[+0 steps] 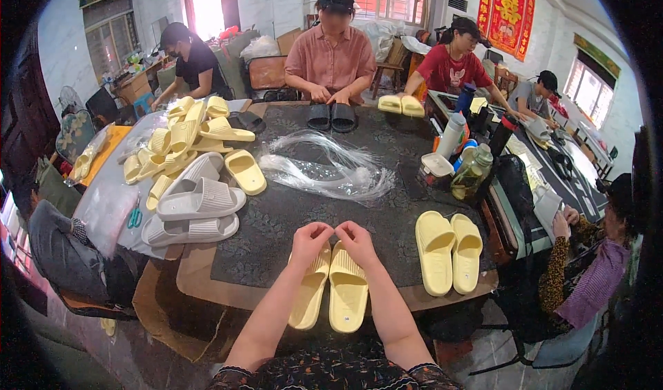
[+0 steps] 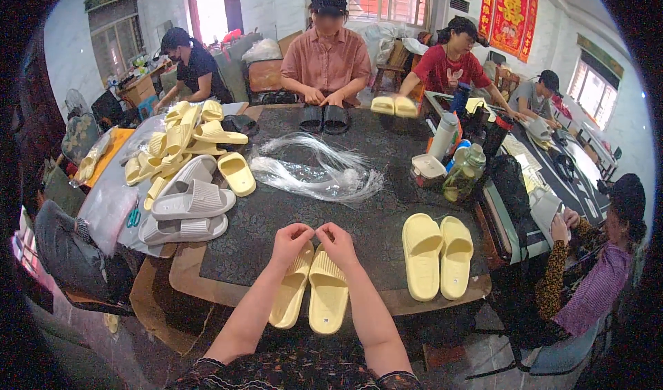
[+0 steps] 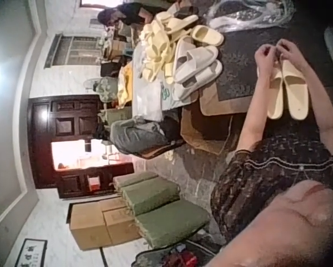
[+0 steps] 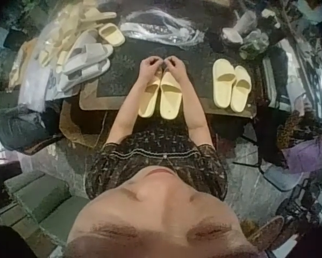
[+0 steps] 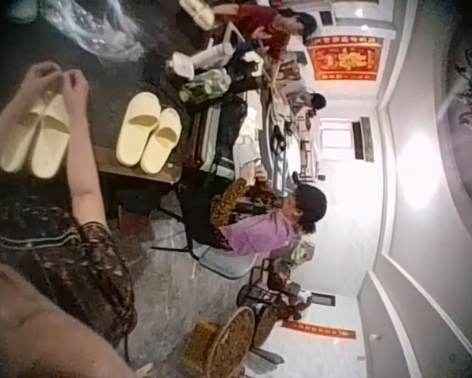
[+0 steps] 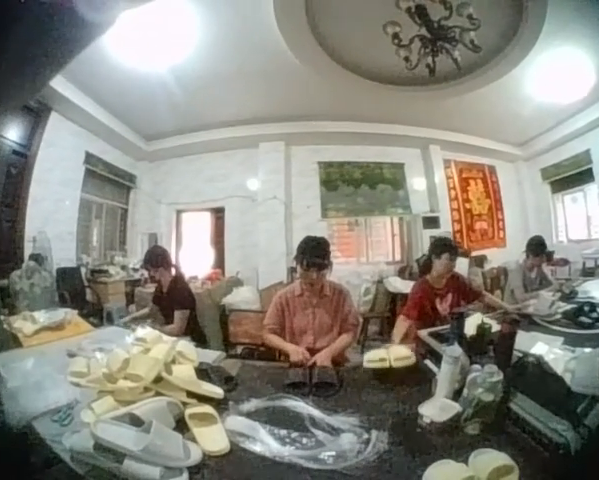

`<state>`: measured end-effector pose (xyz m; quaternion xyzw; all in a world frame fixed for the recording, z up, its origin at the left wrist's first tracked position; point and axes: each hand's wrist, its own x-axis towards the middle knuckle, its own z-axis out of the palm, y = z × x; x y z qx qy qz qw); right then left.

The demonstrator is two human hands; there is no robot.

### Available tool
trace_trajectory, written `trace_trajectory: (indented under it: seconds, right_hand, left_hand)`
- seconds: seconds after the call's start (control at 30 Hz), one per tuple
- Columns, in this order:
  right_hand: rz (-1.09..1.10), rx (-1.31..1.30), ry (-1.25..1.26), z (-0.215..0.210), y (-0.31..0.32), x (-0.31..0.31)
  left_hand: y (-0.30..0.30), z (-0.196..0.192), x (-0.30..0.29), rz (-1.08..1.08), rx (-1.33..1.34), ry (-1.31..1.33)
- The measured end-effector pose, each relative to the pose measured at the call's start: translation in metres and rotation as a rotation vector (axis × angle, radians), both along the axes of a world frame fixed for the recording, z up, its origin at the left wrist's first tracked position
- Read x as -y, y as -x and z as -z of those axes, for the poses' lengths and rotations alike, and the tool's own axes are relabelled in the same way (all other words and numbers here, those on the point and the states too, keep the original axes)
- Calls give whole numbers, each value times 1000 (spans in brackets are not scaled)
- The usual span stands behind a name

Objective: The recorder is inspecting and sorting pairs of foam sandals at a large workshop table.

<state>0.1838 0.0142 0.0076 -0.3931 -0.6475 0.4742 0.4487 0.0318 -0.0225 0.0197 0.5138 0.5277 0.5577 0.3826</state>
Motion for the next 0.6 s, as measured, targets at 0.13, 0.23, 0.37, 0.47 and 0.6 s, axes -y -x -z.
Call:
trace_trajectory:
  seconds: [0.13, 0.23, 0.37, 0.47, 0.6]
  right_hand:
    - [-4, 109, -33, -8, 0, 4]
    - [-5, 106, -68, 3, 2, -1]
    - [6, 74, -56, 1, 2, 1]
    - [26, 86, -93, -2, 4, 3]
    - [26, 105, -65, -7, 5, 5]
  left_hand:
    - [4, 3, -1, 4, 95, 81]
    - [2, 4, -2, -22, 38, 27]
    - [1, 4, -2, -39, 26, 45]
    - [-1, 6, -2, -74, 8, -22]
    - [-2, 9, -5, -101, 31, -63]
